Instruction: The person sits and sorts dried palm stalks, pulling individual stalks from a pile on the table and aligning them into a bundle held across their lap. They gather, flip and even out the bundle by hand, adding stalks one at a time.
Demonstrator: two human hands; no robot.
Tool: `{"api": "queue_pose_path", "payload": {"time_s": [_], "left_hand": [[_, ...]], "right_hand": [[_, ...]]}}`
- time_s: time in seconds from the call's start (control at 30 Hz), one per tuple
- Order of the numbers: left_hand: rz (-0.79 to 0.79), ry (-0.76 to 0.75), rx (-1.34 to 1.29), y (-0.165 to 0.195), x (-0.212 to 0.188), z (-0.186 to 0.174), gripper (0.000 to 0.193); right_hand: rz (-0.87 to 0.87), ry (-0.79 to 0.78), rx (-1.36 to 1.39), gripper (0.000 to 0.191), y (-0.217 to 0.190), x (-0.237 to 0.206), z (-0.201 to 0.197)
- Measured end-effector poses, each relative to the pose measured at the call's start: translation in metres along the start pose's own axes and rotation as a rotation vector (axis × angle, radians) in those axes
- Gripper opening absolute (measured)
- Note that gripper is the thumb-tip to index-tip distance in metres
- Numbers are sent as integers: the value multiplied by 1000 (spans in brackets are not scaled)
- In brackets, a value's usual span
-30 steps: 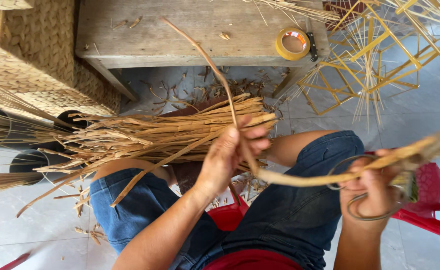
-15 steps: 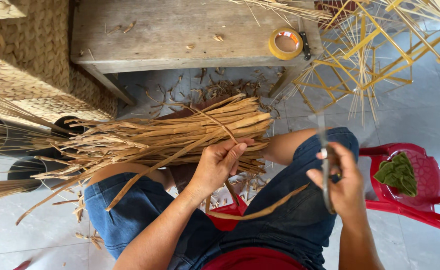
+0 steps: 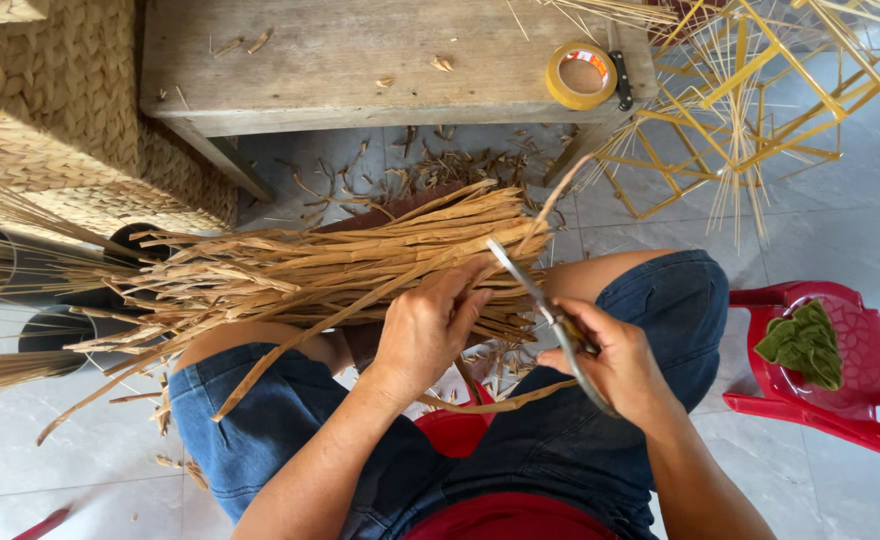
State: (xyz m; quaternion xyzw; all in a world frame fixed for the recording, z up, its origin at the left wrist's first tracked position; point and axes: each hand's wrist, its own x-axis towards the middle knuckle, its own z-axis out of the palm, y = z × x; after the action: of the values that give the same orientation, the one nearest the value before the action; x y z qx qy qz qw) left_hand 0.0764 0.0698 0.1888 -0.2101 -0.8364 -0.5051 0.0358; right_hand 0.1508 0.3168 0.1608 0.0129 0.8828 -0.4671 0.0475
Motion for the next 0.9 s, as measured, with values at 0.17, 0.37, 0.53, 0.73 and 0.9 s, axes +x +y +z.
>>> {"api": "queue_pose_path", "payload": {"time_s": [0.17, 0.37, 0.53, 0.73, 0.9], "left_hand": [[-80, -43, -120, 0, 1, -3, 30], [-195, -90, -237, -5, 1, -1, 27], [-376, -5, -619, -16, 7, -21, 36], [-378, 306, -966, -28, 14, -60, 41], [-237, 492, -1210, -45, 17, -87, 39]], "right_hand": [[-53, 26, 231, 60, 25, 1, -11], [117, 48, 518, 46, 22, 14, -25], [109, 93, 382, 42, 26, 81, -40], [-2, 265, -343, 57, 64, 257, -21], [-145, 350, -495, 70, 87, 365, 8]]}}
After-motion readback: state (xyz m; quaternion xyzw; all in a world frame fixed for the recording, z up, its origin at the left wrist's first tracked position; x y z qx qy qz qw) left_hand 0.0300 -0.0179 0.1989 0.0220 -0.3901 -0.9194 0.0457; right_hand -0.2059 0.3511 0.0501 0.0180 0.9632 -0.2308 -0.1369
